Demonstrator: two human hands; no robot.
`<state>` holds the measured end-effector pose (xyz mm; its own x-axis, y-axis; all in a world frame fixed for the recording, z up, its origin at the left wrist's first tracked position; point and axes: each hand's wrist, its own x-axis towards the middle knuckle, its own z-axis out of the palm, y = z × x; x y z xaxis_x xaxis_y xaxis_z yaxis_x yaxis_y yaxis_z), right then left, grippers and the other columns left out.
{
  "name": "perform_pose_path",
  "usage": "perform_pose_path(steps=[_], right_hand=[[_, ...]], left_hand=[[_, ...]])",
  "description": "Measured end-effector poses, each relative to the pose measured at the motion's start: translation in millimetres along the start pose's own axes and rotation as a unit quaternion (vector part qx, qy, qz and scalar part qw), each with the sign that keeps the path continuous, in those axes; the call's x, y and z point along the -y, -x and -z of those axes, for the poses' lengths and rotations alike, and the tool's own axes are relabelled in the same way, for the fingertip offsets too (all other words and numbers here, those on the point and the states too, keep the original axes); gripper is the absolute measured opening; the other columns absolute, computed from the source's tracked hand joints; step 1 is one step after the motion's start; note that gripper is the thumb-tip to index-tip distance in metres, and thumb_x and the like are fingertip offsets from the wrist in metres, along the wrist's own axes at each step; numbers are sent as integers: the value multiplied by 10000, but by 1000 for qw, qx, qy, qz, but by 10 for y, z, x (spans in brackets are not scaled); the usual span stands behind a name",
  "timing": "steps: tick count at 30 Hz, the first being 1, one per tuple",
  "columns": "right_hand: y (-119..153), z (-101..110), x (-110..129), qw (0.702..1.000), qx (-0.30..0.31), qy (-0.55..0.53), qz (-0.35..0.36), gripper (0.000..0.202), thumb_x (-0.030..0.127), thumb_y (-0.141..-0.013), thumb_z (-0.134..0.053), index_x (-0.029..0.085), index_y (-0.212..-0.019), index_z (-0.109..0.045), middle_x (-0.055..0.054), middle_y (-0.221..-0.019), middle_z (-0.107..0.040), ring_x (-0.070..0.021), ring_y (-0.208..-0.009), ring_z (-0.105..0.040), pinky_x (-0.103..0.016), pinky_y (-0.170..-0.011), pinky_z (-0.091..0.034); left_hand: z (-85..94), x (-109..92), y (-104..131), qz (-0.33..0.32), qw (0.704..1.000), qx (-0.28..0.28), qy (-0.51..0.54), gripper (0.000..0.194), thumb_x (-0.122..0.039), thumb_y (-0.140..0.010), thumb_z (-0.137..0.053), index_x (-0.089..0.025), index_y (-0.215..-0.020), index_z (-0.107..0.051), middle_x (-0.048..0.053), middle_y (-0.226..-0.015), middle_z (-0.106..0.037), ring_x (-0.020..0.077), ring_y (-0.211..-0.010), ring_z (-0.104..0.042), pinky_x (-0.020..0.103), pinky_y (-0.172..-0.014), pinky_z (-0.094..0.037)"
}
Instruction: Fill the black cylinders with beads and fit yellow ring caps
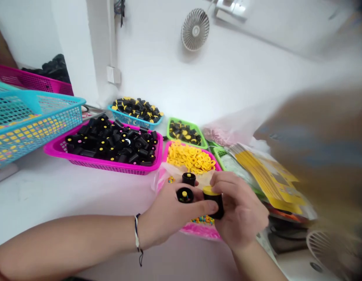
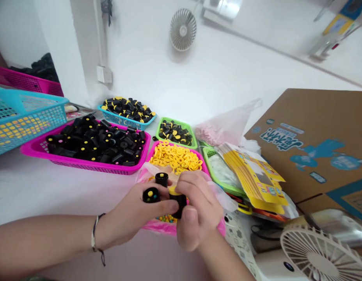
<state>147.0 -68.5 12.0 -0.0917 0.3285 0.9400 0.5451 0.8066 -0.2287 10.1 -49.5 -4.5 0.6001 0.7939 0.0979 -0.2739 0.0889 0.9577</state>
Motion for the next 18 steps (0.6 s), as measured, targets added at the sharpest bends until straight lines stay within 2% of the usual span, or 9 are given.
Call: perform_pose_path(steps=[4,5,7,10,12,14,15,16,18], right_hand=[[-17,4,30,999,25,33,-15,468,406,-956,-219,173,-779,-585,-75,-720,-561,-208,-715,-580,-371,-632,-445],[-49,23,44,997,52,48,-20,446,402,-955,-238,175,-779,-579,-71,-719,-568,-200,-709,-579,-359,-631,-445],[-131,70,73,983,154,82,-65,326,356,-937,-347,181,-783,-575,-61,-744,-595,-182,-720,-584,-332,-648,-449],[-258,140,61,920,328,83,-199,143,298,-877,-503,194,-854,-598,-38,-806,-641,-142,-692,-594,-263,-596,-454],[-345,161,-56,869,398,40,-292,184,354,-876,-515,203,-917,-610,-6,-705,-636,-115,-568,-578,-220,-481,-429],[-480,137,-291,839,409,20,-358,274,434,-864,-519,184,-902,-623,33,-530,-571,-98,-423,-526,-194,-376,-380],[-576,105,-442,837,397,25,-376,317,466,-848,-530,166,-880,-626,39,-491,-550,-98,-395,-521,-190,-362,-385],[-691,62,-602,861,346,54,-369,356,488,-814,-569,139,-847,-632,28,-489,-561,-97,-378,-521,-192,-355,-393],[-950,-37,-905,894,264,84,-352,447,498,-854,-499,99,-1037,-585,-51,-731,-657,-95,-507,-596,-194,-450,-460]], left_hand=[[-20,40,25,-2,1000,-7,4,317,-370,-715,-702,-133,-580,-542,-38,-606,-418,92,-634,-377,217,-575,-316],[-13,47,19,-10,1000,-6,1,317,-368,-725,-691,-132,-573,-544,-36,-610,-426,94,-639,-383,217,-580,-322],[22,62,-15,-30,999,-13,4,287,-353,-732,-682,-130,-590,-572,-24,-650,-480,101,-663,-423,219,-611,-358],[103,83,-97,-43,998,-47,-3,219,-328,-686,-722,-127,-665,-639,1,-739,-574,126,-724,-504,240,-683,-422],[150,90,-146,-25,999,-38,-22,226,-328,-678,-727,-127,-774,-687,17,-781,-623,150,-764,-552,270,-738,-450],[174,98,-175,7,999,-25,-45,353,-345,-685,-721,-133,-966,-694,36,-855,-666,171,-817,-593,304,-808,-461],[178,105,-182,23,998,-24,-57,444,-359,-686,-720,-137,-1067,-668,47,-897,-678,180,-849,-607,317,-837,-460],[177,115,-184,35,996,-27,-72,519,-375,-681,-723,-138,-1134,-639,59,-932,-684,190,-875,-615,325,-855,-460],[172,142,-178,40,993,-32,-110,559,-403,-670,-726,-132,-1151,-633,82,-974,-686,208,-908,-620,334,-865,-464]])
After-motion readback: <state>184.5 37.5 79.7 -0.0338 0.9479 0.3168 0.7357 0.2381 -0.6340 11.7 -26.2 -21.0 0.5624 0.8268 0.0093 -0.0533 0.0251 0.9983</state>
